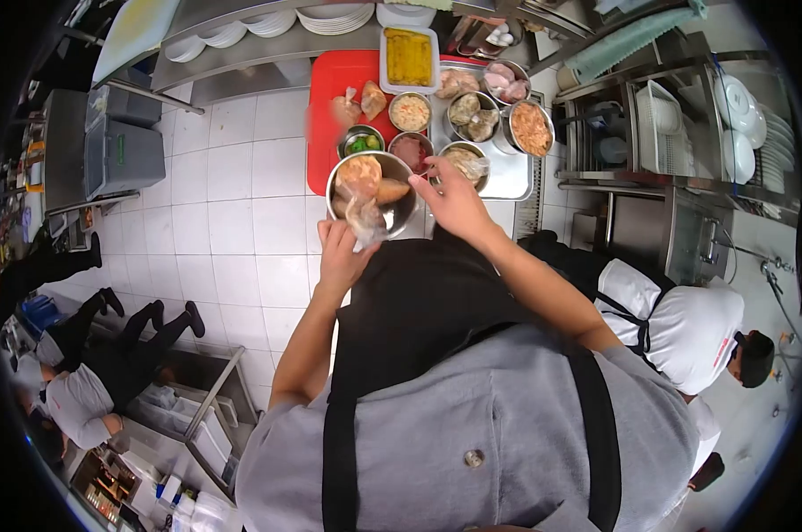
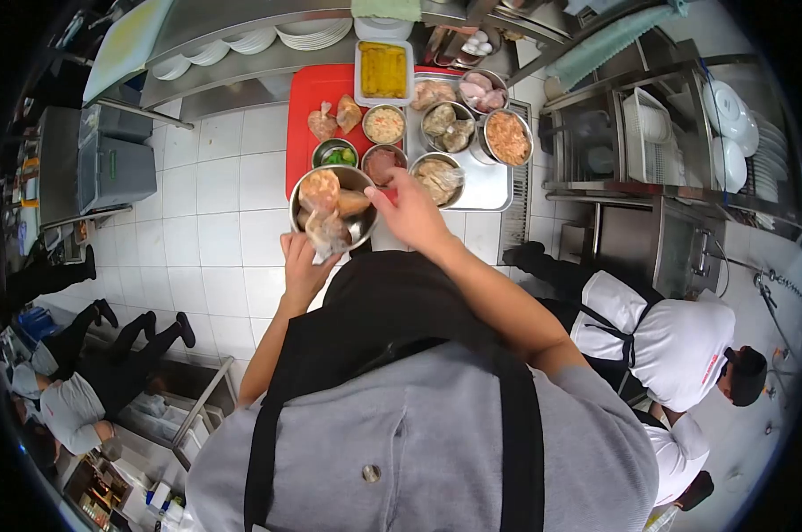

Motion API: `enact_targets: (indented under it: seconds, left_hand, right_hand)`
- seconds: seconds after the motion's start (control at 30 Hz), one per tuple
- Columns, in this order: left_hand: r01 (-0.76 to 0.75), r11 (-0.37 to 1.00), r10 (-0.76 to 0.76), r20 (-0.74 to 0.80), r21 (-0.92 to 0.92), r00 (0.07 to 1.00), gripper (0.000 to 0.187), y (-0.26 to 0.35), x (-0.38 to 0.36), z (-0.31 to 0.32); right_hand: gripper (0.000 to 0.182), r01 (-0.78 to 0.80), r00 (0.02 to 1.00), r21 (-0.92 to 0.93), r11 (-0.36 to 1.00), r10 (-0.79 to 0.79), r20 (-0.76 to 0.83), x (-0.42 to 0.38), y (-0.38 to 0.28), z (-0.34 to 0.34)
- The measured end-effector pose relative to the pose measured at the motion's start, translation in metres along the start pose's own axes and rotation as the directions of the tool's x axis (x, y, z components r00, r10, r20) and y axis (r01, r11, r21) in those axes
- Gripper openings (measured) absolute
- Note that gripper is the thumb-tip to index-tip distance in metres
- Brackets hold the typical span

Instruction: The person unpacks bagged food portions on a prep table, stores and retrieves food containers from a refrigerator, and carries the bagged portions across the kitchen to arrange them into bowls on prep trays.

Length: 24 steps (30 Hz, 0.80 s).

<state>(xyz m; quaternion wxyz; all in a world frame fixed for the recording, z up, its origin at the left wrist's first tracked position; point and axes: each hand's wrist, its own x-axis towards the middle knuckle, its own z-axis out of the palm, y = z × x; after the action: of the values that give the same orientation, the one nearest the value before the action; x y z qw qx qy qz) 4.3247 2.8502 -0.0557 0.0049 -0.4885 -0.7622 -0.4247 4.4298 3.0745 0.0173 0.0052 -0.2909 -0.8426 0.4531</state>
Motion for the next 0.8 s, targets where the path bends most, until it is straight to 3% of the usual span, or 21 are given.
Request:
enact_targets:
  seconds: [0.03,0.07,0.1,0.13,0.27,0.33,0.37,0.4,0.47,0.5,0.53,0.57,0.6,0.63,0.67,0.73,0.77,0.8]
  left_hand:
    - [-0.031,0.999,0.031,0.013,-0.012,0.999,0.053,0.001,-0.001,-0.011]
    - [-0.029,1.0,0.029,0.014,-0.003,0.999,0.053,-0.004,-0.001,-0.009]
    - [-0.006,1.0,0.006,0.044,0.014,0.999,0.055,-0.013,-0.003,0.001]
    - [0.025,0.999,-0.027,0.071,0.034,0.997,0.056,-0.02,-0.006,0.011]
    - [0.026,0.997,-0.034,0.11,0.078,0.993,0.052,-0.027,0.01,0.03]
    - [0.057,0.997,-0.063,0.111,0.058,0.992,0.052,-0.009,0.009,0.018]
    - [0.086,0.996,-0.089,0.124,0.024,0.988,0.051,0.001,0.009,0.012]
    - [0.094,0.995,-0.098,0.109,0.042,0.989,0.051,0.011,0.017,0.011]
    - [0.198,0.961,-0.224,-0.123,-0.191,0.967,0.048,0.031,0.028,0.016]
    - [0.332,0.933,-0.347,-0.101,-0.136,0.933,0.056,0.025,0.021,0.019]
    - [0.428,0.79,-0.523,-0.12,-0.438,0.844,0.061,0.018,0.017,0.03]
    - [0.517,0.668,-0.644,-0.068,-0.535,0.762,0.061,-0.001,0.014,0.039]
    - [0.587,0.528,-0.744,-0.001,-0.614,0.668,0.061,-0.005,0.027,0.032]
    - [0.601,0.2,-0.857,0.159,-0.774,0.49,0.061,-0.002,0.036,0.029]
    - [0.479,-0.045,-0.79,0.325,-0.877,0.52,0.064,-0.014,0.036,0.031]
    - [0.528,-0.065,-0.694,0.419,-0.846,0.585,0.066,-0.033,0.042,0.032]
    - [0.528,-0.062,-0.697,0.416,-0.847,0.585,0.066,-0.042,0.046,0.029]
    - [0.563,-0.071,-0.715,0.436,-0.823,0.547,0.064,-0.051,0.049,0.028]
  right_hand:
    - [0.051,-0.241,0.967,0.228,0.943,0.213,0.141,0.009,0.005,0.003]
    - [0.053,-0.481,0.871,0.4,0.78,0.371,0.323,0.016,0.01,0.008]
    - [0.058,-0.557,0.828,0.598,0.576,0.329,0.455,0.019,0.015,0.017]
    - [0.058,-0.561,0.824,0.593,0.577,0.321,0.467,0.027,0.031,0.031]
    - [0.055,-0.509,0.859,0.597,0.62,0.322,0.398,0.057,0.08,0.059]
    - [0.047,-0.232,0.969,0.205,0.951,0.208,0.133,0.054,0.06,0.034]
    - [0.041,0.058,0.992,0.105,0.993,-0.045,-0.122,0.047,0.056,0.028]
    - [0.041,0.076,0.992,0.109,0.991,-0.064,-0.109,0.052,0.044,0.018]
    - [0.04,-0.383,0.922,0.199,0.902,0.386,0.021,0.055,0.022,-0.002]
    - [0.037,-0.498,0.866,0.266,0.825,0.487,0.112,0.065,0.016,-0.013]
    - [0.037,-0.498,0.867,0.256,0.828,0.483,0.123,0.072,0.028,-0.01]
    - [0.035,-0.248,0.969,0.061,0.967,0.249,-0.005,0.079,0.046,0.0]
    - [0.034,0.016,0.997,-0.154,0.988,-0.028,-0.077,0.082,0.045,0.003]
    - [0.03,0.153,0.986,-0.098,0.983,-0.158,-0.044,0.087,0.044,0.003]
    - [0.03,0.159,0.986,-0.092,0.983,-0.163,-0.032,0.091,0.04,0.003]
    - [0.027,0.198,0.964,-0.005,0.98,-0.194,0.181,0.103,0.033,0.007]
    - [0.029,0.14,0.949,0.078,0.987,-0.156,0.275,0.109,0.028,0.007]
    - [0.029,0.138,0.95,0.078,0.987,-0.154,0.273,0.118,0.031,0.017]
